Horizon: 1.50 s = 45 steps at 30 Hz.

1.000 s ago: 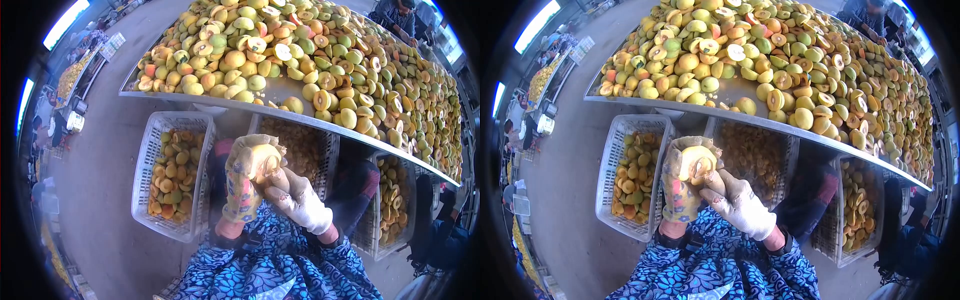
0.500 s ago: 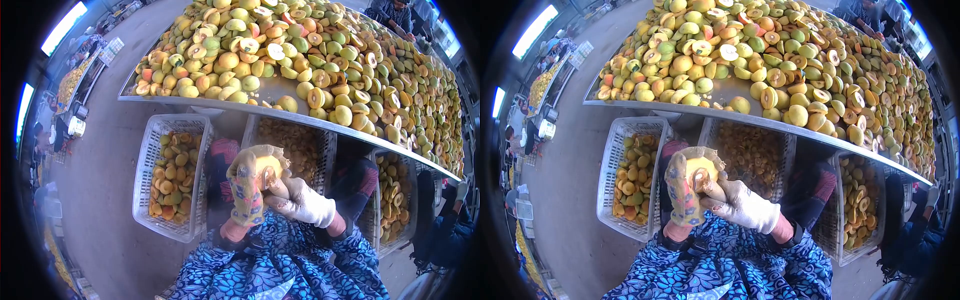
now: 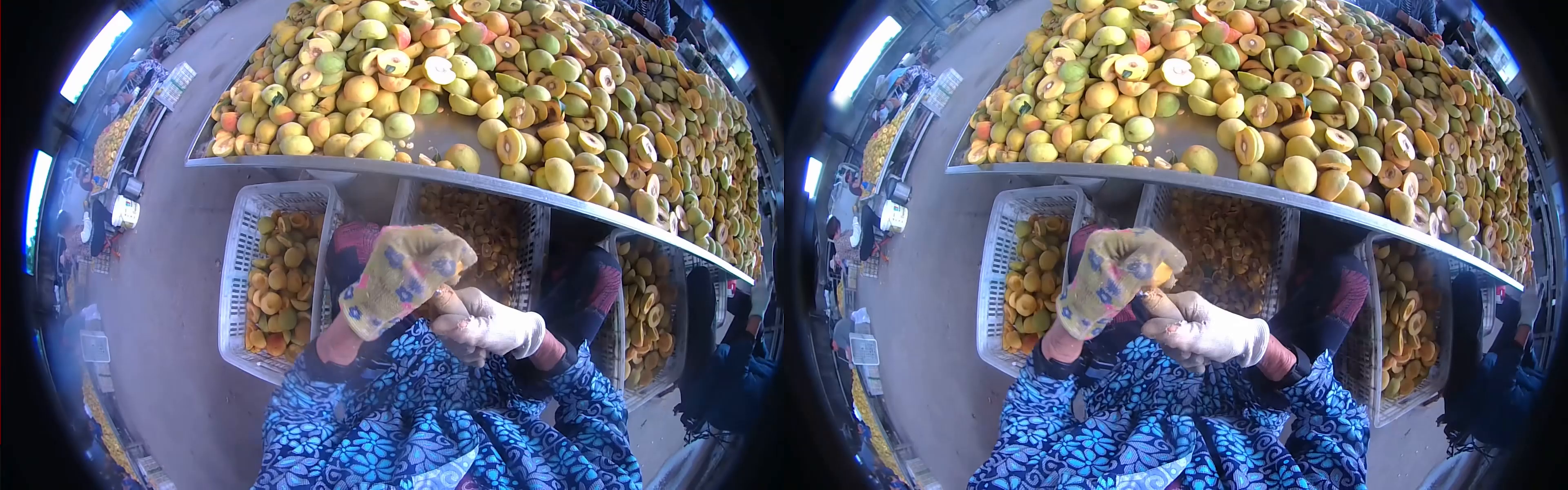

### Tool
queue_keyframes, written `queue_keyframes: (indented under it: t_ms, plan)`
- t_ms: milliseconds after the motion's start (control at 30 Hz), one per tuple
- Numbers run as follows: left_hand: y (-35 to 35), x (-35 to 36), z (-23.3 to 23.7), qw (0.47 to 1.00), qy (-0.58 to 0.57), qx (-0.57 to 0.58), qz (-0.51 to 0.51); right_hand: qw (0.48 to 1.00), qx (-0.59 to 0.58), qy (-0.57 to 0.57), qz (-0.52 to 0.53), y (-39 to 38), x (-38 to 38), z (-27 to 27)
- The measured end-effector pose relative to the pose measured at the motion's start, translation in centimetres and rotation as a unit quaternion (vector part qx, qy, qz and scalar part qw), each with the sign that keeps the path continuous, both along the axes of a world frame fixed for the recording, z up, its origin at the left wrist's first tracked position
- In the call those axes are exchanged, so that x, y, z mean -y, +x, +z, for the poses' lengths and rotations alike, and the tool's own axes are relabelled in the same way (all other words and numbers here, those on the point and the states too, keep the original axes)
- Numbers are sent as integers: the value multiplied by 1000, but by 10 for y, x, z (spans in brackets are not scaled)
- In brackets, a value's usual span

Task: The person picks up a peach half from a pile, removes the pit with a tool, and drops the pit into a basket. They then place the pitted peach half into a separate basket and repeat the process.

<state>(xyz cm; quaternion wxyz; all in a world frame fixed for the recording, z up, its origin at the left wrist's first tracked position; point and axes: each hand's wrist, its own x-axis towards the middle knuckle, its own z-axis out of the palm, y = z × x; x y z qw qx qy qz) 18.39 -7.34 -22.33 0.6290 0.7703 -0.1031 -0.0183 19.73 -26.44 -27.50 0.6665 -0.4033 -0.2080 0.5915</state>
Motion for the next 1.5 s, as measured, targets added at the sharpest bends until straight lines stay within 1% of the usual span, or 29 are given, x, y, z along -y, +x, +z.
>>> queue_keyframes:
  t_ms: [33, 100, 167, 200, 267, 300, 333, 400, 467, 533, 700, 800, 867, 900, 1000, 1033, 1067, 1133, 1167, 1200, 1233, 1267, 1300, 1333, 1367, 1400, 1433, 1467, 1500]
  plan:
    - [2, 0, 7, 998, 9, -58, -7, 999, -34, 5, 15, -1, 0, -2]
    - [7, -3, 4, 997, -8, -75, -17, 997, -71, 9, 31, -4, 1, -4]
    - [8, -4, 0, 997, -23, -72, -22, 974, -215, 61, 43, -5, -2, -2]
    - [7, -2, -3, 997, -24, -71, -21, 974, -215, 61, 43, -6, -3, -1]
    - [2, 6, -11, 985, -158, -54, 44, 936, -325, 116, 69, -7, -4, 2]
    - [0, 11, -8, 967, -241, -73, 50, 938, -326, 100, 67, -6, -4, 0]
    - [-4, 14, -11, 966, -244, -72, 52, 938, -326, 96, 68, -4, -2, -5]
    - [-7, 18, -21, 931, -335, -110, 91, 916, -359, 134, 120, 1, -2, -15]
    - [-5, 21, -25, 937, -322, -96, 95, 920, -354, 129, 110, 3, -2, -16]
    - [-4, 26, -21, 923, -331, -118, 157, 948, -286, 113, 82, 6, -4, -13]
    - [-1, 25, -21, 911, -368, -121, 144, 965, -235, 101, 54, 7, -7, -9]
    - [2, 19, -17, 910, -370, -142, 124, 949, -284, 126, 54, 1, -9, -16]
    - [4, 15, -18, 965, -223, -44, 129, 924, -341, 166, 42, -4, -11, -23]
    - [5, 13, -18, 967, -222, -19, 126, 877, -423, 212, 84, -6, -16, -23]
    - [4, 10, -26, 968, -189, -3, 164, 855, -464, 224, 67, -14, -28, -14]
    - [0, 11, -25, 945, -281, -72, 153, 854, -464, 231, 51, -19, -31, -12]
    - [-3, 12, -24, 945, -282, -70, 152, 843, -472, 250, 58, -22, -35, -15]
    - [-6, 12, -21, 895, -417, -88, 127, 836, -493, 241, 15, -30, -41, -16]
    - [-3, 7, -45, 858, -469, -160, 134, 836, -492, 241, 15, -26, -42, -14]
    - [-5, 1, -59, 858, -470, -158, 134, 844, -431, 313, 61, -18, -40, -11]
    - [-13, -8, -69, 829, -497, -171, 188, 843, -365, 381, 105, -12, -37, -7]
    - [-19, -20, -72, 799, -523, -182, 234, 857, -350, 378, 8, -10, -32, 13]
    - [-27, -38, -68, 882, -359, -90, 291, 888, -332, 315, -43, -4, -24, 12]
    - [-41, -67, -62, 925, -181, 8, 333, 910, -314, 251, -99, 0, -14, 7]
    - [-56, -108, -59, 904, -255, -24, 341, 967, -203, 85, -133, 5, -5, -6]
    - [-69, -138, -55, 910, -199, 9, 365, 972, 95, -145, -158, 5, -7, -13]
    - [-83, -196, -60, 927, -67, -31, 369, 841, 446, -283, -118, -4, -5, -53]
    - [-87, -236, -64, 925, 68, -67, 367, 574, 722, -382, -61, -16, -3, -89]
    - [-81, -234, -50, 930, 72, -59, 357, 621, 686, -366, -100, -27, -1, -95]
